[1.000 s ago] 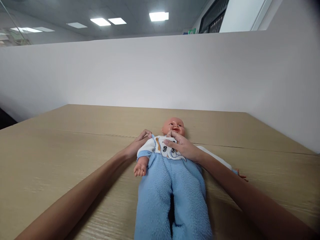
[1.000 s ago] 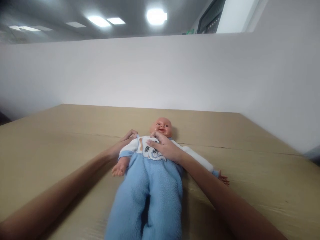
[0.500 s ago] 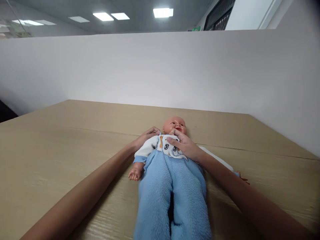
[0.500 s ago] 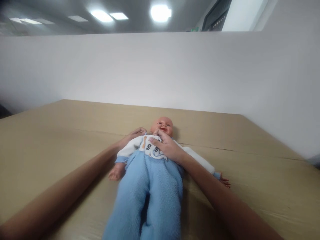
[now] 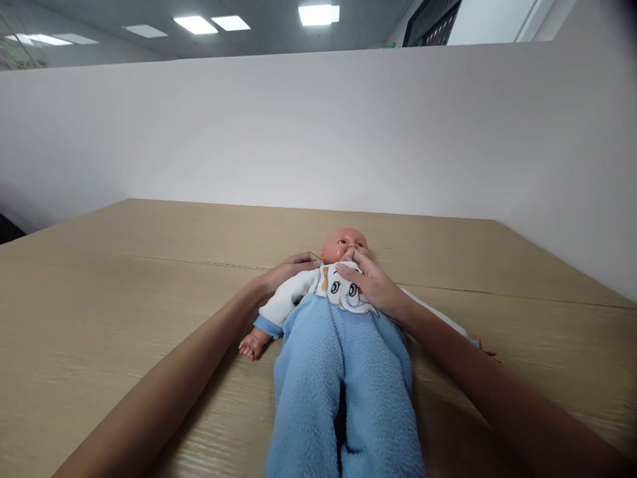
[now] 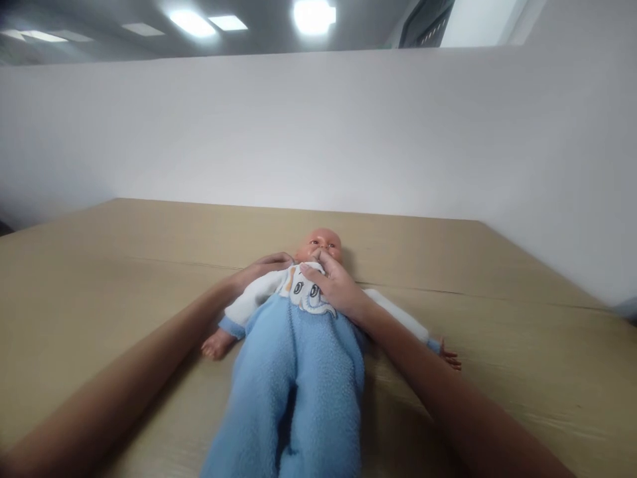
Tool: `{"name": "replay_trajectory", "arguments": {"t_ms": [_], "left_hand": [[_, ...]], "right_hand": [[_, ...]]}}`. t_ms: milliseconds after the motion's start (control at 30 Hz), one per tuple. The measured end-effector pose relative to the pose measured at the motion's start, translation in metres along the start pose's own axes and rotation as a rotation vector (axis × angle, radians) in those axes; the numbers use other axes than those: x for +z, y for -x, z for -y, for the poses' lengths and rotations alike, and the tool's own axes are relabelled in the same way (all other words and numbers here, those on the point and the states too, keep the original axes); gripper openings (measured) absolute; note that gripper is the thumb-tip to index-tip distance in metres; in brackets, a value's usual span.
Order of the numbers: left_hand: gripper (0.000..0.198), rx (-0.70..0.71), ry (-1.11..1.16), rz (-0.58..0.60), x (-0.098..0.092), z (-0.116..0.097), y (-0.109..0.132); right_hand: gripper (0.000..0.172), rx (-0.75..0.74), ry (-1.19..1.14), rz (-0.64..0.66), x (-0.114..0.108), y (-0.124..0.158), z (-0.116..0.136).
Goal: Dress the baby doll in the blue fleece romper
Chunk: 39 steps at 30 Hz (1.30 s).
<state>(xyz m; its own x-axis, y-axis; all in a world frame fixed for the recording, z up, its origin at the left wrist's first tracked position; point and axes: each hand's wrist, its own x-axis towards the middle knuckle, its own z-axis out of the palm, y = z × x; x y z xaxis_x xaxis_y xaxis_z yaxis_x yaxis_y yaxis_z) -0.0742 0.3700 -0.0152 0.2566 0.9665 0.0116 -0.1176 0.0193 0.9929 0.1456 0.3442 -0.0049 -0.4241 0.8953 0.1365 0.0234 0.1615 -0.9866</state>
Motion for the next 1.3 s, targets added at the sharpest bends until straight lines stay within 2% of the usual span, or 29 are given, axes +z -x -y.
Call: {"name": "replay_trajectory", "arguments": {"t_ms": [67, 233, 367, 467, 600, 700, 800, 900, 933, 1000, 1100, 1200, 1300], "left_hand": [[0.035, -0.039, -0.112, 0.070, -0.007, -0.004, 0.004], [0.043, -0.058, -0.353, 0.080, -0.024, -0.020, 0.012], [0.048, -0.057, -0.506, 0.170, -0.029, -0.021, 0.018], [0.046, -0.025, -0.550, 0.181, -0.032, -0.016, 0.019], [0.040, 0.047, -0.576, 0.214, -0.034, -0.016, 0.018], [0.033, 0.077, -0.648, 0.186, -0.030, -0.025, 0.021], [0.015, 0.247, -0.815, 0.060, -0.013, -0.041, 0.030], [0.006, 0.486, -0.870, -0.077, 0.023, -0.054, 0.040], [0.009, 0.529, -0.861, -0.057, 0.039, -0.057, 0.043], [0.011, 0.604, -0.873, 0.063, 0.070, -0.056, 0.044], [0.009, 0.664, -0.901, 0.170, 0.107, -0.042, 0.038], [0.014, 0.608, -1.018, 0.216, 0.123, -0.023, 0.029], [0.014, 0.619, -1.105, 0.249, 0.123, -0.011, 0.025]], "right_hand": [[0.059, 0.016, 0.063, -0.022, 0.003, 0.002, 0.006], [0.048, 0.091, 0.415, -0.121, 0.002, 0.011, 0.026], [0.044, 0.166, 0.818, -0.084, -0.019, 0.019, 0.034], [0.045, 0.206, 0.952, -0.094, -0.037, 0.029, 0.030], [0.044, 0.102, 0.949, -0.107, -0.059, 0.057, 0.015], [0.042, -0.042, 1.007, -0.218, -0.075, 0.092, -0.001], [0.050, -0.046, 1.042, -0.255, -0.091, 0.134, -0.019], [0.062, 0.012, 1.044, -0.257, -0.103, 0.168, -0.036], [0.063, 0.022, 1.046, -0.276, -0.104, 0.176, -0.040], [0.062, 0.031, 1.043, -0.325, -0.106, 0.185, -0.045], [0.059, 0.045, 0.962, -0.361, -0.104, 0.187, -0.041], [0.057, 0.108, 0.770, -0.366, -0.102, 0.187, -0.027], [0.058, 0.181, 0.543, -0.331, -0.104, 0.194, -0.017]]}}
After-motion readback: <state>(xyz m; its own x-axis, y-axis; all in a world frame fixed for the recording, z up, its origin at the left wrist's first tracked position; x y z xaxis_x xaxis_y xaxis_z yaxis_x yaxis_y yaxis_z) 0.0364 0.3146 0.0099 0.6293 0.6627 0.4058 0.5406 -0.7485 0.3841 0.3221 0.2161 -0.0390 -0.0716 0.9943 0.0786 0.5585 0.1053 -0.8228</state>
